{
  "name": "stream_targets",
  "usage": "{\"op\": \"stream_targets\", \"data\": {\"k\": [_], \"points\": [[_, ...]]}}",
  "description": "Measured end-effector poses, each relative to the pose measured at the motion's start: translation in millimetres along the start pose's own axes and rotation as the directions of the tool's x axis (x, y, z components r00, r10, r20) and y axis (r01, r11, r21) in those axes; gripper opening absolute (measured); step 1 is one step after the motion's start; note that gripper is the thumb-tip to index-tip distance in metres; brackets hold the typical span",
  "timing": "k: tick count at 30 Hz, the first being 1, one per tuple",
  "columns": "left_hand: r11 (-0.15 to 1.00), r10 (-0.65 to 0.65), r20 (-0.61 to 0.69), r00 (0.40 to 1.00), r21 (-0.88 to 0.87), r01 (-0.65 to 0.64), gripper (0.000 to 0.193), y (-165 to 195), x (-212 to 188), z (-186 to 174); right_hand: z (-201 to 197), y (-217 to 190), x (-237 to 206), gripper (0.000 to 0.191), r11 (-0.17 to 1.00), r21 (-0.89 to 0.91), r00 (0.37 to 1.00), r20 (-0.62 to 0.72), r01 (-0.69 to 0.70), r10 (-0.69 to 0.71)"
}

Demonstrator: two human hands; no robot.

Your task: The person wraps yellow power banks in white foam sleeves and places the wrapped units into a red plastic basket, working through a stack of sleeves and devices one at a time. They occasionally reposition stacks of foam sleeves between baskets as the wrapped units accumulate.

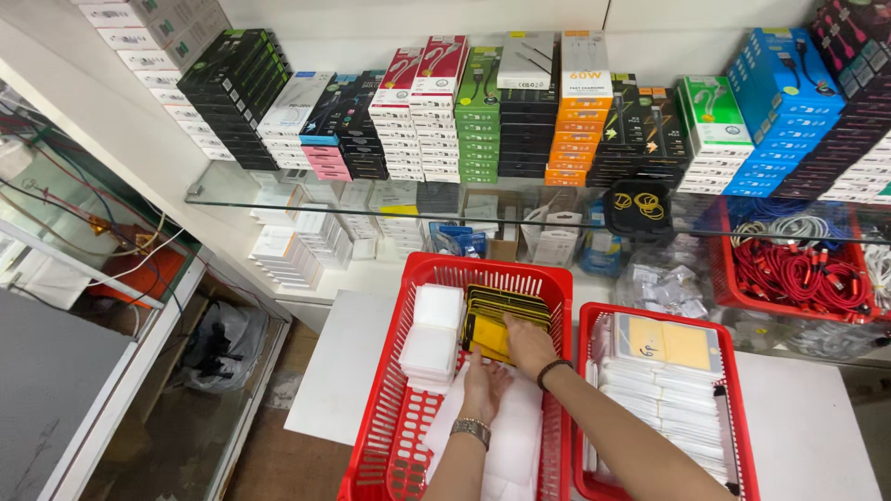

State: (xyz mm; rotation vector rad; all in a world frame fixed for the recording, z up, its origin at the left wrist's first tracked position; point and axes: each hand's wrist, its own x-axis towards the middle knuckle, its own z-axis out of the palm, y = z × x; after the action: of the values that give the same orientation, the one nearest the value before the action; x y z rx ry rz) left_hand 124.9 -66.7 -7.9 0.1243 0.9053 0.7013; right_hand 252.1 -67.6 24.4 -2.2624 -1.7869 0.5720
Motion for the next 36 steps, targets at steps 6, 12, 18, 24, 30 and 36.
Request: {"op": "stream_targets", "data": {"k": [6, 12, 18, 24, 30, 36], "points": [[0.988, -0.087, 0.146, 0.985, -0.118, 0.105, 0.064, 0, 28, -1, 29, -9, 0, 0.040, 0.954, -0.201, 0.950, -0.178, 0.221, -0.258], [0.999, -0.051, 0.024, 0.998, 0.004, 0.051, 0.057, -5, 40, 8, 4, 26, 28, 0.034, 0.978, 0.055, 0.887, -0.432, 0.203, -0.160], [0.988, -0.049, -0.216, 0.975, -0.153, 0.016, 0.060, -3, 36, 25, 4, 20, 50, 0.059, 0.980, -0.112, 0.966, -0.217, -0.166, 0.138], [0.970, -0.042, -0.039, 0.998, -0.240, 0.031, 0.057, 4, 58, 17, 6, 13, 43, 0.061, 0.993, 0.081, 0.981, -0.164, -0.088, 0.100], [0.971, -0.010, -0.033, 0.999, -0.241, 0.001, 0.052, 12, 67, 17, 12, 26, 45, 0.067, 0.991, -0.120, 0.996, -0.071, -0.062, 0.054], [0.914, -0.163, -0.076, 0.984, 0.365, 0.180, 0.055, 43, 50, -14, 2, 30, 31, 0.052, 0.969, 0.194, 0.984, -0.118, 0.153, -0.132]]}}
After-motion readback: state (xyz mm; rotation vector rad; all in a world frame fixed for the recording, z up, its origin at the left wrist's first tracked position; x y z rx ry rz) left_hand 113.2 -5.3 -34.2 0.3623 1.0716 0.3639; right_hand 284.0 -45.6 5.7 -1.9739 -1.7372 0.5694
